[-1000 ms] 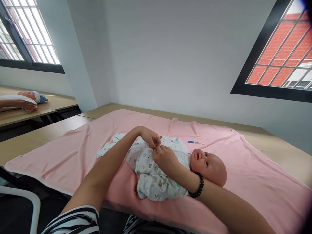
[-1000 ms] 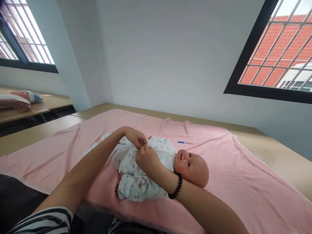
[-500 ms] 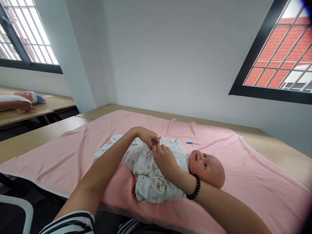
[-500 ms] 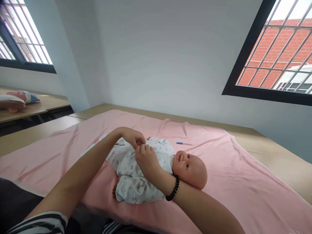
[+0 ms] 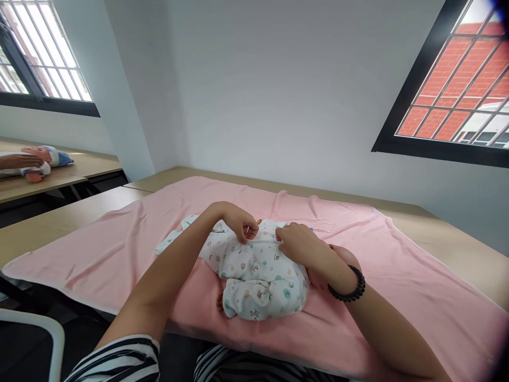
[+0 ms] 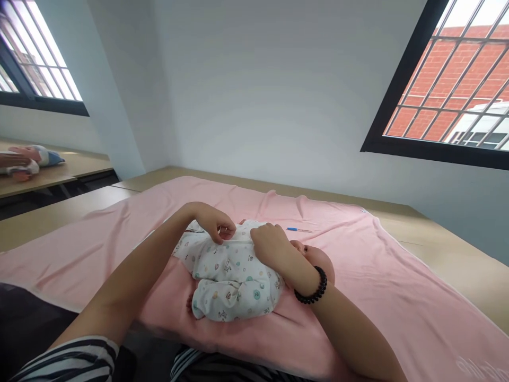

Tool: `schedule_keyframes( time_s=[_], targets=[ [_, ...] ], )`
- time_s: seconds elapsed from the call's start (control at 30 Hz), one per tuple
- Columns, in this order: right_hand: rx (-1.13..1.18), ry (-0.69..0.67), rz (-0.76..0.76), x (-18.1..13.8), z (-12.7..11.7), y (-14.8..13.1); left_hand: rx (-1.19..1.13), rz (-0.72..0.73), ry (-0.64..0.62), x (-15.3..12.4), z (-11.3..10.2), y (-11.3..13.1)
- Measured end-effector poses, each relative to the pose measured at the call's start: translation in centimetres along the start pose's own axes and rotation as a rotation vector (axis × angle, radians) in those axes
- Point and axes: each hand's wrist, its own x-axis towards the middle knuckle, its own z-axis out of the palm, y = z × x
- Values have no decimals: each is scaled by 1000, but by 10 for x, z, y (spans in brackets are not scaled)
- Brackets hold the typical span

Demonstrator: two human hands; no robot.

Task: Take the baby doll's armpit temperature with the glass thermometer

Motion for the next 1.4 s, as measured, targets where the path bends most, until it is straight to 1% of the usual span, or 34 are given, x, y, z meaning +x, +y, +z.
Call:
schedule_keyframes(
  time_s=[0.1,0.2,0.3,0.37,0.43,0.5,0.57,0.63,0.67,0.77,0.87,0.97,1.07,1.13,1.2,1.27,1.33,1.4],
  targets=[
    [-21,-67,1,-6,-8,9,42,-29,17,-3,2,9],
    [-50,-136,-10,-12,-14,14,84,-35,12,-5,3,13],
    [-43,-117,-3,-19,-19,20,97,-31,26,-10,2,15],
    [8,-89,-14,-24,-20,26,89,-27,42,-15,2,17],
    [97,-74,-73,-31,-20,32,74,-18,41,-21,3,21],
    [183,-90,-175,-37,-21,34,64,-11,27,-26,7,29],
    [233,-140,-271,-44,-23,33,72,-2,11,-29,13,39],
    [243,-194,-334,-50,-24,27,92,17,-4,-31,21,50],
    [234,-220,-344,-53,-25,22,98,26,-8,-32,25,56],
    [185,-295,-311,-59,-28,11,118,38,-10,-33,37,72],
    [247,-316,-318,-58,-29,12,171,42,-39,-36,40,77],
    [348,-291,-310,-51,-27,26,188,19,-37,-38,34,69],
    [366,-232,-236,-42,-26,43,210,-47,19,-35,21,51],
    [373,-227,-215,-36,-24,52,239,-100,21,-30,13,38],
    [384,-284,-179,-29,-22,58,242,-118,-1,-26,6,26],
    [394,-371,-130,-24,-19,61,214,-103,-22,-22,1,16],
    [415,-444,-109,-19,-17,63,198,-89,-41,-22,-2,12],
    [439,-482,-113,-16,-16,64,197,-88,-64,-23,-3,11]
  ],
)
